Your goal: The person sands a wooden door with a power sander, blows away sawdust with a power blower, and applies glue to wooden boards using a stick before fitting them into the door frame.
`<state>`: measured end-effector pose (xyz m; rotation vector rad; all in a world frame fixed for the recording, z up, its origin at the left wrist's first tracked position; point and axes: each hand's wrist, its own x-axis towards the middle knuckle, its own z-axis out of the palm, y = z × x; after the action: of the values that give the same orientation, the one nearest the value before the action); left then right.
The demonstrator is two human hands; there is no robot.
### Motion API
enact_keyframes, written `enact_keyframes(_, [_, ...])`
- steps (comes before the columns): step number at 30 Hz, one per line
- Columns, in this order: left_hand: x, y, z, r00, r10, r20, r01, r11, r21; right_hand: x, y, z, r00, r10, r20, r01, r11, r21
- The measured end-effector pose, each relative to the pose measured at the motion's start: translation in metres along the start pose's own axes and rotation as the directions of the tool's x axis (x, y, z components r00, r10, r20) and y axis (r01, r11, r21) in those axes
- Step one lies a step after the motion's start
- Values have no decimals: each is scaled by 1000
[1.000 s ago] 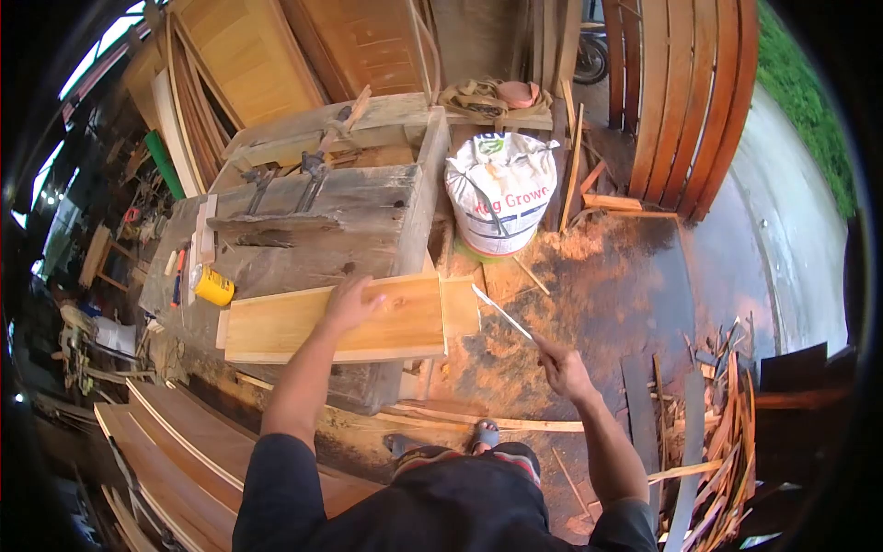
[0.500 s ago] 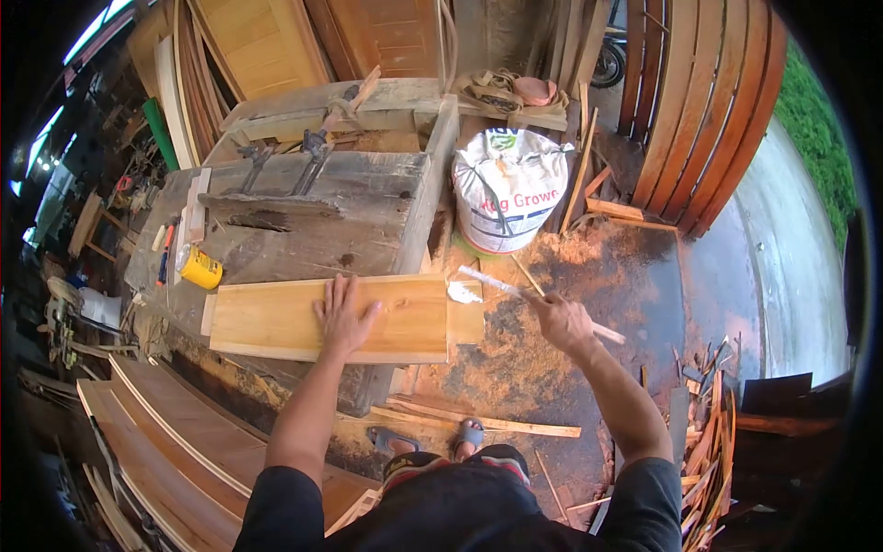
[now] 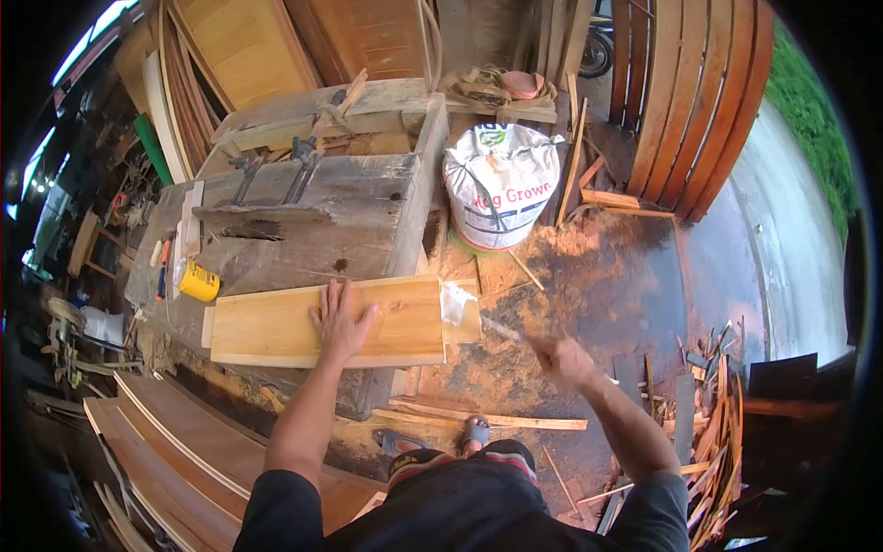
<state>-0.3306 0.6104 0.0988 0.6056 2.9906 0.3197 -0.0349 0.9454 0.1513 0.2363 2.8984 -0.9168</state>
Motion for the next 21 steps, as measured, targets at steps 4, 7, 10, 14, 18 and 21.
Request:
enact_keyframes(4, [-2,-1,3,1000,12,-9,-12,1000,-6,39,19,23,985,-25,-173,41,995,92])
enact_keyframes(7, [1,-4,5,999,30,-28,-30,999,-12,43,5,28,992,5,-129,19,982,186])
enact_keyframes(10, [0,-7,11,999,29,-34,-29,1000,-4,27,-20,22,995,18,-99,11,960,279])
enact_keyframes(14, [2,-6,10,1000,19,-21,-19,1000,-1,7,-18,41,997,66,-26,-54,939,339])
enact_keyframes(18, [0,-4,10,1000,8,-17,-8,1000,19,-21,-13,62,995,15,-94,17,944,329])
enact_keyframes(21, [0,-3,10,1000,-2,-8,2,999,32,-40,-10,77,994,-16,-104,48,947,317])
